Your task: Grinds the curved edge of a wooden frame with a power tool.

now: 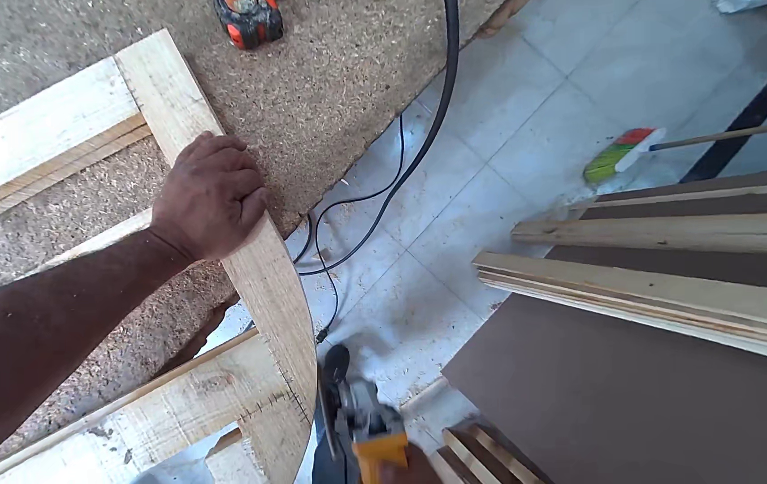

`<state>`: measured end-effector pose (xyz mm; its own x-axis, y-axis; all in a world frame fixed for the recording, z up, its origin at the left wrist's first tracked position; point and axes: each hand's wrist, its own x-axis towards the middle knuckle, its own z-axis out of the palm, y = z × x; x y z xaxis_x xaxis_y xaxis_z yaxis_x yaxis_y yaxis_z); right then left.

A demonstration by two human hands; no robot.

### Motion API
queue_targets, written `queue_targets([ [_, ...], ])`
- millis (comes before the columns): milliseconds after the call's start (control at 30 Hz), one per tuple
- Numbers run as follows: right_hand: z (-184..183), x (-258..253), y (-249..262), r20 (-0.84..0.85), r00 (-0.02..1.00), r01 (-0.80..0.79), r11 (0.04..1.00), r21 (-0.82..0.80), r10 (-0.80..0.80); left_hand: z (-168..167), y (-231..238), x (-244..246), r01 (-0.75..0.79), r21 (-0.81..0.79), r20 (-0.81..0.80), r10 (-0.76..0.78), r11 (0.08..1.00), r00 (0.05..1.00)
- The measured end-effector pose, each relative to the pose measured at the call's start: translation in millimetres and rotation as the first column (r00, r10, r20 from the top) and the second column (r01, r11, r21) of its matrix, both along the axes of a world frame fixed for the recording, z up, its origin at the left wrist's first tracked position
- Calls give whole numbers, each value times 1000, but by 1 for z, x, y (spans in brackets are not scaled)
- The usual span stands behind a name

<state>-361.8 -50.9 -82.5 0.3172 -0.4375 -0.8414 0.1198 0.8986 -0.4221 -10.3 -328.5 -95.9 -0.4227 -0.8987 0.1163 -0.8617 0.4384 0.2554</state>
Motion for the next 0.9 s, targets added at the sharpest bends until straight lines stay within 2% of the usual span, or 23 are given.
queue_targets([
  [133,-19,10,-97,69,985,-147,979,-144,158,0,-1,0,18,1,7,-18,1000,1000],
  [200,-30,8,-119,100,972,-195,969,-150,211,1,-1,0,17,4,6,-17,1000,1000],
  [300,-25,4,-91,134,978,-135,977,-164,158,2,-1,-1,17,10,9,-17,1000,1000],
  [367,-17,2,-39,103,992,-61,989,-134,75,3,1,-2,9,12,22,-9,1000,1000],
  [467,-5,9,52,25,998,58,998,15,-58,3,1,-2,7,8,30,-8,1000,1000],
  [567,-4,24,110,21,985,170,984,61,-172,2,2,-2,3,6,37,-3,1000,999],
  [667,-4,33,89,45,972,231,973,-15,-231,2,-1,-3,4,2,53,-4,1000,999],
  [733,-12,29,43,69,986,163,977,-137,-154,2,1,-3,5,18,67,-6,1000,998],
  [800,-25,22,2,51,998,54,981,-185,-46,3,-1,-3,-2,24,80,0,1000,997],
  [900,-46,14,-5,128,992,20,982,-189,4,8,-2,-5,-18,55,111,12,998,994],
])
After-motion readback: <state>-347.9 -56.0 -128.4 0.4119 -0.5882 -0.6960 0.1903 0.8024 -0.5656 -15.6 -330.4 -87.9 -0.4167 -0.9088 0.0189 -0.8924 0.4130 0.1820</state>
